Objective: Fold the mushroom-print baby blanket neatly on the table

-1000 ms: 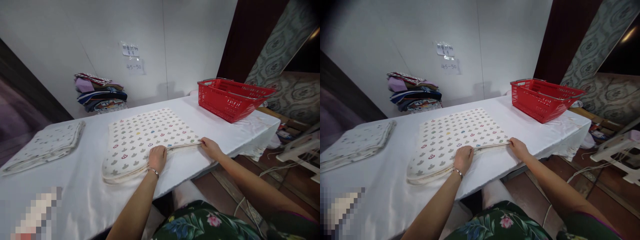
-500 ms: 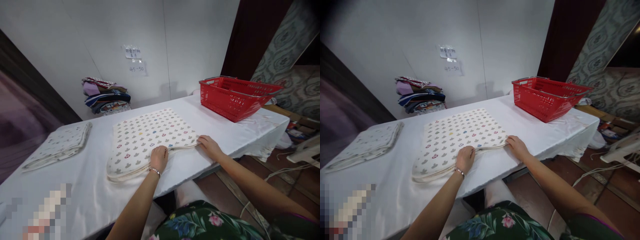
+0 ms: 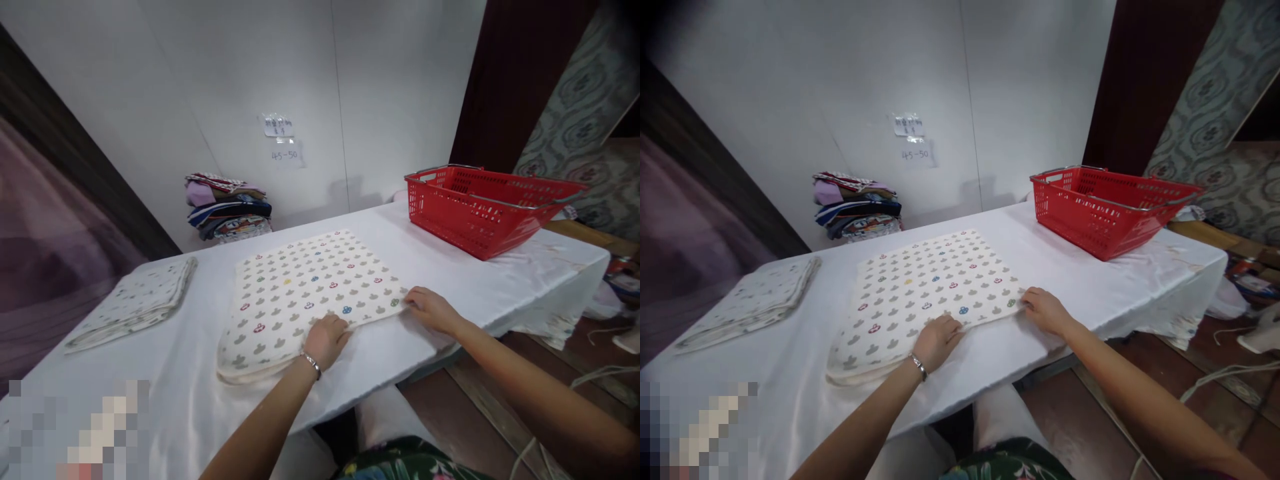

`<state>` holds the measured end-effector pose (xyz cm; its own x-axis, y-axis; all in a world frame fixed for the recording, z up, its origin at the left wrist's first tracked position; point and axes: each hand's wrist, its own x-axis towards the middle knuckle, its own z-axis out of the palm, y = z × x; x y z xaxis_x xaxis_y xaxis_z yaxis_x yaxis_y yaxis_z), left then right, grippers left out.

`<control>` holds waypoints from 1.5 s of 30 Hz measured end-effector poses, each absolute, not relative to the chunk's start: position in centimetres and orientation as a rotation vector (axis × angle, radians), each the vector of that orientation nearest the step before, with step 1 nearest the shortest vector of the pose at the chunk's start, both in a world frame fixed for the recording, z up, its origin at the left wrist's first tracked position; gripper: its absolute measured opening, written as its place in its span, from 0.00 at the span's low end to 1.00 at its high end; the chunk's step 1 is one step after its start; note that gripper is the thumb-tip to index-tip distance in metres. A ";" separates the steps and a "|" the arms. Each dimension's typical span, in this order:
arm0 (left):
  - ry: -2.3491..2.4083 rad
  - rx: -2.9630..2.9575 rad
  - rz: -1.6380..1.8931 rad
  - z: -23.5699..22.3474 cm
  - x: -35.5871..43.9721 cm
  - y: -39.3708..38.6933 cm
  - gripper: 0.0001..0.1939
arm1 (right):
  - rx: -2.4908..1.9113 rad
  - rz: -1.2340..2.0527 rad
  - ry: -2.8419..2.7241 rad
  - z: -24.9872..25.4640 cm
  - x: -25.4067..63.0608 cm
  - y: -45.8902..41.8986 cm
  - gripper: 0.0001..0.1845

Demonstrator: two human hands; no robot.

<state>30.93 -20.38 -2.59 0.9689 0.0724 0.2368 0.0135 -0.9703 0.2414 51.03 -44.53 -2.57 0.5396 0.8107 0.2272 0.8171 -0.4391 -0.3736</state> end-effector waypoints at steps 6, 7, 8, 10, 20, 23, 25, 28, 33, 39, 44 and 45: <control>0.286 2.824 0.406 -1.7 33.9 -16.2 0.14 | -2.311 -0.089 -1.141 -2.6 54.8 -39.2 0.17; 0.334 2.857 0.378 -1.6 34.6 -15.3 0.17 | -2.327 -0.087 -1.165 -2.9 55.5 -37.9 0.20; 0.392 2.884 0.331 -1.7 35.2 -14.3 0.21 | -2.342 -0.064 -1.210 -3.2 56.1 -36.6 0.23; 0.525 2.905 0.197 -1.9 36.1 -12.4 0.27 | -2.385 0.038 -1.307 -3.9 57.3 -34.1 0.28; 0.682 2.854 0.009 -4.6 37.1 -6.4 0.32 | -2.570 -0.026 -1.389 -5.8 60.5 -29.4 0.34; 0.732 2.880 0.006 -4.4 38.4 -4.1 0.34 | -2.600 0.009 -1.390 -6.2 62.2 -27.7 0.35; 0.760 2.864 -0.040 -4.5 39.2 -2.5 0.36 | -2.619 0.056 -1.373 -6.4 63.1 -26.7 0.35; 0.768 2.841 -0.031 -5.2 39.6 -0.9 0.36 | -2.606 -0.005 -1.374 -6.4 64.0 -25.6 0.35; 0.753 2.864 0.056 -6.2 39.6 -0.3 0.35 | -2.561 -0.048 -1.445 -6.4 65.5 -23.1 0.36; 0.761 2.858 -0.014 -5.7 40.1 -0.3 0.36 | -2.545 0.106 -1.404 -6.4 67.6 -20.0 0.34; 0.763 2.811 -0.099 -5.1 40.2 0.4 0.36 | -2.427 0.221 -1.207 -5.4 67.3 -22.7 0.32; 0.785 2.790 -0.097 -4.9 40.2 0.4 0.36 | -2.389 0.206 -1.115 -5.2 67.0 -24.0 0.31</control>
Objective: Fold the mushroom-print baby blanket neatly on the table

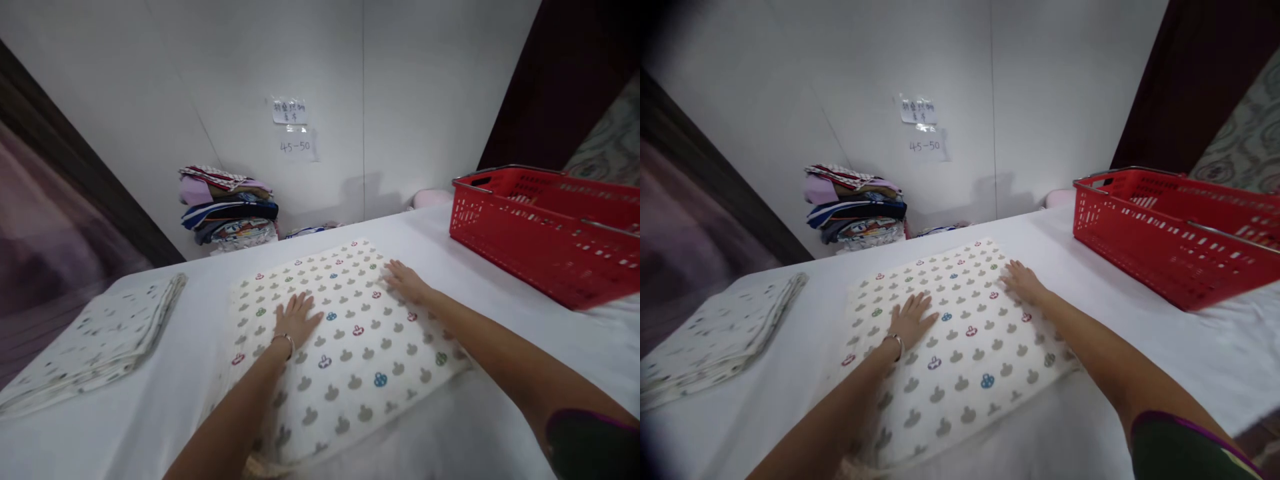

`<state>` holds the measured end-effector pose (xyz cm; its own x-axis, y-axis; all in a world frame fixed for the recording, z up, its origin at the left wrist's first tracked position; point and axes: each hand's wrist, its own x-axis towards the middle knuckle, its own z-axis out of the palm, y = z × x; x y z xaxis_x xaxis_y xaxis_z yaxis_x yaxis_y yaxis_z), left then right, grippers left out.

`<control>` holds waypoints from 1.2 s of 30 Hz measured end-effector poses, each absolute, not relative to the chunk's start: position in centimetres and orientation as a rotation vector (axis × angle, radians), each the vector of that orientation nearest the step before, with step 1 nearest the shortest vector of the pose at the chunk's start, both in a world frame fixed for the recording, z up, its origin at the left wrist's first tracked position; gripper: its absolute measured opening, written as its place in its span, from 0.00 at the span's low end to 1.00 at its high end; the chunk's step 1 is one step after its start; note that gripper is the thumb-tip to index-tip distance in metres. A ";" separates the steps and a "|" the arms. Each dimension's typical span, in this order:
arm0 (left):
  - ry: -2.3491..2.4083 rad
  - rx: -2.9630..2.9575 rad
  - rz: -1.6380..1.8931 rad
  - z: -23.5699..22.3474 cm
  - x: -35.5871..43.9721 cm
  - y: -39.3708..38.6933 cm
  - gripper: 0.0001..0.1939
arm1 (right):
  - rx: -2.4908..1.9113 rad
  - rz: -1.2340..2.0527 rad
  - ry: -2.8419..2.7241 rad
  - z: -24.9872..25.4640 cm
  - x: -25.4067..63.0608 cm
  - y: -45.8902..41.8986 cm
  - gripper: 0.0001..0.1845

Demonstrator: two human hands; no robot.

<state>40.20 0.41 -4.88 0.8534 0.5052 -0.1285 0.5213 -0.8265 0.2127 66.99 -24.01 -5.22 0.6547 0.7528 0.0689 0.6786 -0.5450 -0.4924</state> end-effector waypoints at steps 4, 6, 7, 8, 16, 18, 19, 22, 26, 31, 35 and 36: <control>0.774 2.738 0.135 -3.2 39.4 -2.5 0.30 | -2.242 0.187 -0.661 -5.1 64.9 -31.0 0.26; 0.584 2.741 0.281 -2.3 38.7 -6.3 0.25 | -2.189 0.197 -0.501 -5.3 63.3 -34.6 0.22; 0.458 2.737 0.323 -1.9 38.3 -8.7 0.23 | -2.160 0.204 -0.451 -5.4 62.4 -36.2 0.20; 0.321 2.734 0.338 -1.6 37.9 -11.1 0.21 | -2.128 0.212 -0.415 -5.5 61.5 -37.6 0.20; 0.048 2.871 0.314 -3.2 38.1 -22.7 0.16 | -2.040 -0.036 -0.501 -6.9 55.8 -41.2 0.20; 0.147 2.871 0.302 -3.7 38.7 -22.7 0.12 | -1.965 -0.119 -0.455 -7.0 55.2 -41.1 0.22; 0.182 2.857 0.298 -3.9 38.9 -22.6 0.11 | -1.935 -0.158 -0.445 -7.0 55.0 -41.1 0.22; 0.251 2.800 0.254 -3.8 39.3 -22.2 0.11 | -1.942 -0.259 -0.531 -6.7 54.4 -41.5 0.19; 0.312 2.753 0.182 -3.3 39.7 -22.1 0.12 | -1.999 -0.277 -0.734 -6.4 53.6 -42.5 0.14; 0.336 2.749 0.165 -3.1 39.9 -22.1 0.14 | -2.087 -0.334 -0.981 -6.4 52.8 -42.7 0.14; 0.339 2.760 0.176 -3.1 39.9 -22.1 0.14 | -2.147 -0.357 -1.127 -6.3 52.6 -42.4 0.14; 0.341 2.765 0.187 -3.0 39.9 -22.2 0.13 | -2.158 -0.357 -1.130 -6.3 52.6 -42.4 0.13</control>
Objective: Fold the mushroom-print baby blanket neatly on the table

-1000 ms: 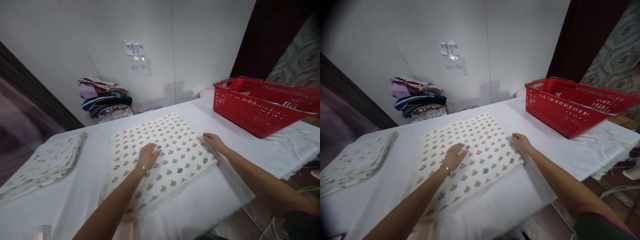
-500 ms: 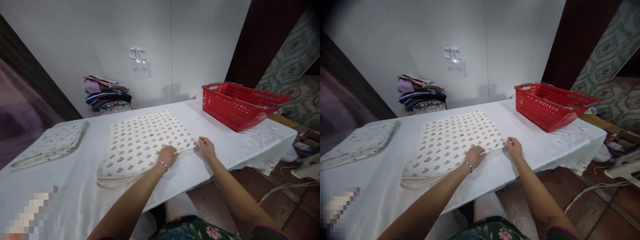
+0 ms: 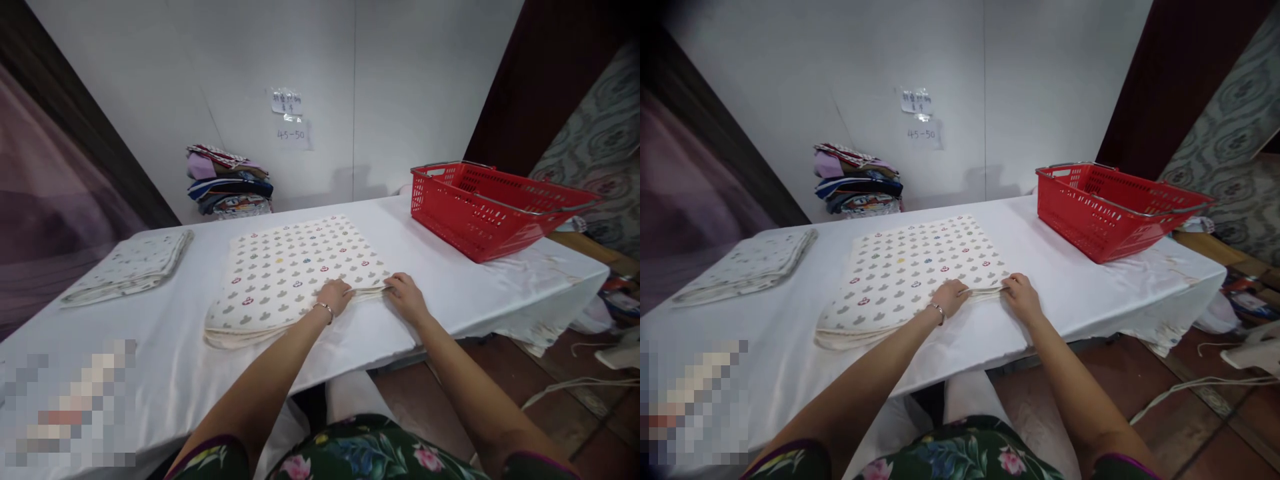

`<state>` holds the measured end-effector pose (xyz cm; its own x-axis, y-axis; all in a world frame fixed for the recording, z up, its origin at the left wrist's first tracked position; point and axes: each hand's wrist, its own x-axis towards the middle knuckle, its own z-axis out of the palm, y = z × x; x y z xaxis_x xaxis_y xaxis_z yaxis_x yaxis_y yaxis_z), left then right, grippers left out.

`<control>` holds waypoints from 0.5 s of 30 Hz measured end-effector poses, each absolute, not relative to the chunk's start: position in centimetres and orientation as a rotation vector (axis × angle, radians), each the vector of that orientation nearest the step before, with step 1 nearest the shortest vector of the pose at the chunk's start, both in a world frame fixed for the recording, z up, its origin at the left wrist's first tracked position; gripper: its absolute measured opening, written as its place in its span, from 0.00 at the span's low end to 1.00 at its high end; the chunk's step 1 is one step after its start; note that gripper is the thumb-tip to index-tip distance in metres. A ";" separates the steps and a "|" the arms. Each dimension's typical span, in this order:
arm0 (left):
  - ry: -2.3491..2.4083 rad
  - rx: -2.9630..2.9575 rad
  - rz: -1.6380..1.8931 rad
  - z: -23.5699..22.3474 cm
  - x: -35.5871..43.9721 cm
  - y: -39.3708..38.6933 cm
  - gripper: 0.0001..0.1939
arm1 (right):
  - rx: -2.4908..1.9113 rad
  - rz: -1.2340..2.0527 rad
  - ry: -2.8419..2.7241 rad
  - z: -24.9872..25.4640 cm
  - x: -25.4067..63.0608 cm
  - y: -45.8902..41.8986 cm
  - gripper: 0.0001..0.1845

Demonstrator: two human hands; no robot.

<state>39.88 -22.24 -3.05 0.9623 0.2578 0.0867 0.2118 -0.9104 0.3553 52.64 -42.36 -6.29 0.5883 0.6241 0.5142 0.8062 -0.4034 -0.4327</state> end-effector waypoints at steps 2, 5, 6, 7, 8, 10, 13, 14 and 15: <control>0.339 2.774 0.221 -3.0 39.7 -22.6 0.12 | -2.173 -0.361 -1.120 -6.3 52.7 -42.3 0.11; 0.235 2.831 0.372 -3.1 39.3 -23.3 0.13 | -2.182 -0.369 -1.116 -6.3 52.8 -42.3 0.11; 0.178 2.859 0.442 -3.3 39.1 -23.6 0.13 | -2.182 -0.373 -1.116 -6.3 52.8 -42.3 0.11; 0.119 2.887 0.508 -3.4 39.0 -23.8 0.14 | -2.183 -0.376 -1.117 -6.3 52.8 -42.3 0.11; 0.059 2.913 0.557 -3.5 38.9 -24.0 0.15 | -2.184 -0.378 -1.117 -6.4 52.8 -42.3 0.11; -0.067 2.950 0.588 -3.8 38.8 -24.4 0.15 | -2.188 -0.374 -1.114 -6.4 52.8 -42.3 0.11; -0.197 2.970 0.570 -4.0 39.1 -25.1 0.13 | -2.193 -0.351 -1.107 -6.3 52.8 -42.2 0.11; -0.188 2.974 0.571 -4.1 39.3 -25.3 0.13 | -2.196 -0.343 -1.108 -6.3 52.8 -42.2 0.12; -0.162 2.979 0.577 -4.2 39.6 -25.5 0.13 | -2.198 -0.338 -1.110 -6.3 52.8 -42.2 0.12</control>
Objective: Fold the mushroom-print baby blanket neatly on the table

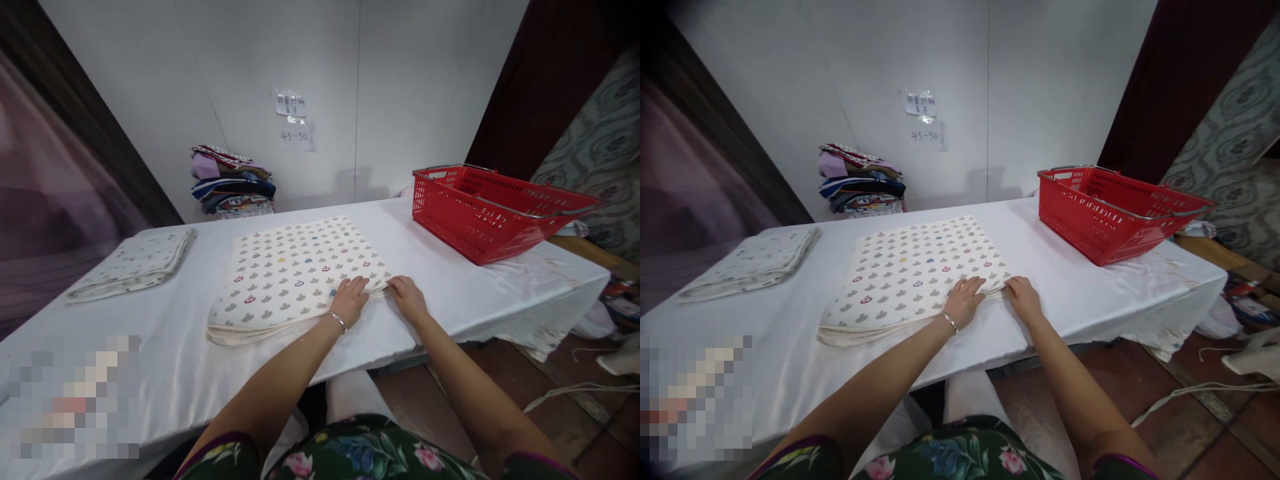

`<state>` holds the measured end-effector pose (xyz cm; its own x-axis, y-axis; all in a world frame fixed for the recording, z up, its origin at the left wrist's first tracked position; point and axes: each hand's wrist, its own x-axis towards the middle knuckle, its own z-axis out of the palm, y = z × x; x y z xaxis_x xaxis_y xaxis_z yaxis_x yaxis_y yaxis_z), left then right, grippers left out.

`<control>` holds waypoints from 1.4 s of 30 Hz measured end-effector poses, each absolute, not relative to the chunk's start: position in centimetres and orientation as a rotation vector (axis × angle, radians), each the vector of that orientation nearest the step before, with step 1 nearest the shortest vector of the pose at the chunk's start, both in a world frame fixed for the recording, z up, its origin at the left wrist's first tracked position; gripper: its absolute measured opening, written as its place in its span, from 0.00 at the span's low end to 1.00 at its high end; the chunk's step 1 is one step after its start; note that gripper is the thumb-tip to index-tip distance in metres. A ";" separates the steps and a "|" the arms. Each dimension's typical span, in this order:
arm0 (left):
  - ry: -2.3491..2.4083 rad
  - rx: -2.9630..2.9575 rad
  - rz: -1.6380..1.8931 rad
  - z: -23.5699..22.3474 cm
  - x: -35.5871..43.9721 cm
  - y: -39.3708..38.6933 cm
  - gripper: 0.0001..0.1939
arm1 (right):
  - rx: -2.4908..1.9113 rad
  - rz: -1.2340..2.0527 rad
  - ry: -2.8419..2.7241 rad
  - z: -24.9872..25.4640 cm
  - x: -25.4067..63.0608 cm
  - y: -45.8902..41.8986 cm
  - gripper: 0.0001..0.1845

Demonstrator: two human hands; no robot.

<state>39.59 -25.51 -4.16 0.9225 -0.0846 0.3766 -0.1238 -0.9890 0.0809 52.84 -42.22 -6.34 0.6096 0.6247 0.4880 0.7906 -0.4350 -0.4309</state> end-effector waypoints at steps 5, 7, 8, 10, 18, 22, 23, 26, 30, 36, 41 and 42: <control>-0.108 3.036 0.575 -4.6 41.5 -26.3 0.14 | -2.192 -0.341 -1.118 -6.5 53.0 -42.2 0.11; -0.088 3.073 0.545 -4.8 42.2 -26.5 0.14 | -2.183 -0.350 -1.124 -6.7 53.1 -42.1 0.11; -0.080 3.088 0.526 -4.8 42.4 -26.5 0.14 | -2.182 -0.355 -1.125 -6.7 53.1 -42.1 0.11; -0.089 3.100 0.500 -4.6 42.8 -26.7 0.15 | -2.189 -0.359 -1.121 -6.9 53.2 -42.1 0.11; -0.177 2.964 0.611 -4.2 42.1 -27.7 0.14 | -2.199 -0.342 -1.122 -6.9 53.2 -42.1 0.12; -0.099 2.878 0.621 -4.4 41.7 -28.0 0.12 | -2.213 -0.345 -1.125 -7.1 53.3 -42.1 0.12; -0.060 2.846 0.631 -4.5 41.6 -28.1 0.12 | -2.210 -0.346 -1.122 -7.1 53.2 -42.1 0.12; -0.007 2.790 0.615 -4.5 41.7 -28.2 0.11 | -2.199 -0.341 -1.120 -6.9 53.1 -42.1 0.11; 0.025 2.759 0.553 -4.5 41.6 -28.1 0.09 | -2.191 -0.299 -1.131 -6.6 52.8 -42.1 0.13; 0.117 2.673 0.541 -3.9 41.5 -28.0 0.09 | -2.094 -0.420 -0.939 -7.0 52.9 -42.9 0.15; 0.137 2.638 0.538 -3.9 41.7 -28.0 0.09 | -2.082 -0.440 -0.970 -6.9 52.2 -43.8 0.10; 0.136 2.631 0.541 -4.0 41.7 -28.0 0.09 | -2.096 -0.430 -0.986 -6.7 52.0 -43.9 0.09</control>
<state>41.69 -28.01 -4.00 0.9183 0.1818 0.3517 0.0062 -0.8948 0.4465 52.04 -43.88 -6.71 0.6439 0.5065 0.5735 0.7649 -0.4077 -0.4987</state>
